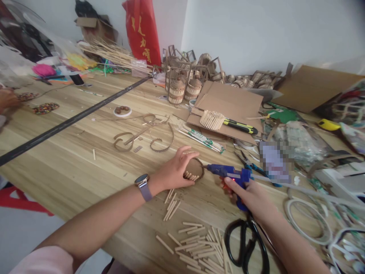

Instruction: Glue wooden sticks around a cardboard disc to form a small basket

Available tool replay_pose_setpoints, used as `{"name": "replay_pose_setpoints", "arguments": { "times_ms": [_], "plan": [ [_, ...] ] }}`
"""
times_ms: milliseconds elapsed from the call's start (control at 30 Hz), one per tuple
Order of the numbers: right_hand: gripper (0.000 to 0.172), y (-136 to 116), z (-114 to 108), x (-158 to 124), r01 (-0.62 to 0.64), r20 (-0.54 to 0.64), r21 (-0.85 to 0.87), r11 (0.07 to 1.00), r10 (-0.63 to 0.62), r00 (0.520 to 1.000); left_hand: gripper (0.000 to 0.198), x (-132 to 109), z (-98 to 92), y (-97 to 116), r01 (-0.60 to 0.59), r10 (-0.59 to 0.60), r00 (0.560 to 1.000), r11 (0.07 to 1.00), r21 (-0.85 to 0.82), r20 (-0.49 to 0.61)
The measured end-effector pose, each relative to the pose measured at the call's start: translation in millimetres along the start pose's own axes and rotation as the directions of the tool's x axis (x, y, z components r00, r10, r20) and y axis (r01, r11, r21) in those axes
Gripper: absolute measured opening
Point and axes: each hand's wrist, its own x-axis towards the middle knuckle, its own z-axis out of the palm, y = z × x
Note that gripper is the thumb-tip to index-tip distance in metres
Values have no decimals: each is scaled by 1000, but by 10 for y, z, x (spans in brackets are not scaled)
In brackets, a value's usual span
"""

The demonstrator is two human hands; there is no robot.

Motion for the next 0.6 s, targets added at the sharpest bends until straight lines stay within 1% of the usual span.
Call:
{"name": "replay_pose_setpoints", "arguments": {
  "times_ms": [67, 100, 133, 167, 200, 233, 267, 300, 333, 367, 400, 433, 467, 500, 533, 600],
  "plan": [
    [55, 17, -4, 43, -119, 92, 175, 977, 104, 990, 93, -2, 1, 0, -12, 12, 1000, 1000, -4, 7],
    [55, 28, -19, 62, -154, 131, 210, 966, 128, 983, 92, -4, 1, 0, -16, 16, 1000, 1000, -5, 10],
    [54, 42, -41, 78, -162, 142, 206, 965, 134, 981, 92, -5, 2, -1, -17, 17, 1000, 1000, -7, 12],
    [53, 60, -66, 90, -149, 140, 160, 976, 127, 982, 92, -7, 2, -1, -16, 16, 1000, 1000, -9, 13],
    [52, 80, -92, 99, -120, 132, 77, 990, 110, 985, 92, -7, 2, -1, -13, 13, 1000, 1000, -11, 13],
    [49, 102, -113, 102, -73, 112, -42, 996, 77, 991, 92, -8, 1, -1, -11, 11, 1000, 1000, -14, 15],
    [47, 122, -126, 98, -9, 75, -186, 983, 23, 997, 92, -7, -1, 0, -10, 10, 1000, 1000, -18, 16],
    [44, 138, -127, 85, 63, 26, -341, 938, -57, 998, 92, -7, -5, 1, -8, 8, 1000, 1000, -23, 17],
    [42, 145, -117, 63, 131, -22, -490, 862, -162, 986, 92, -6, -8, 3, -7, 7, 1000, 1000, -28, 20],
    [40, 142, -95, 31, 192, -49, -615, 764, -280, 959, 92, -4, -12, 4, -4, 5, 1000, 999, -34, 22],
    [37, 125, -63, -10, 246, -53, -711, 658, -400, 915, 91, -3, -15, 5, -1, 2, 1000, 999, -40, 24],
    [34, 93, -23, -59, 297, -32, -775, 558, -504, 863, 90, -2, -17, 5, 2, -1, 1000, 999, -46, 27],
    [32, 49, 21, -115, 350, 8, -807, 476, -583, 813, 89, -1, -18, 4, 6, -5, 1000, 999, -52, 29],
    [29, -5, 68, -175, 407, 57, -812, 418, -638, 768, 88, -1, -17, 2, 11, -9, 999, 998, -56, 32],
    [26, -65, 117, -238, 473, 109, -793, 384, -674, 731, 88, -1, -16, 0, 17, -15, 999, 998, -59, 34],
    [22, -184, 221, -363, 612, 224, -697, 375, -696, 682, 87, -1, -11, -4, 30, -27, 999, 998, -62, 37]
  ]
}}
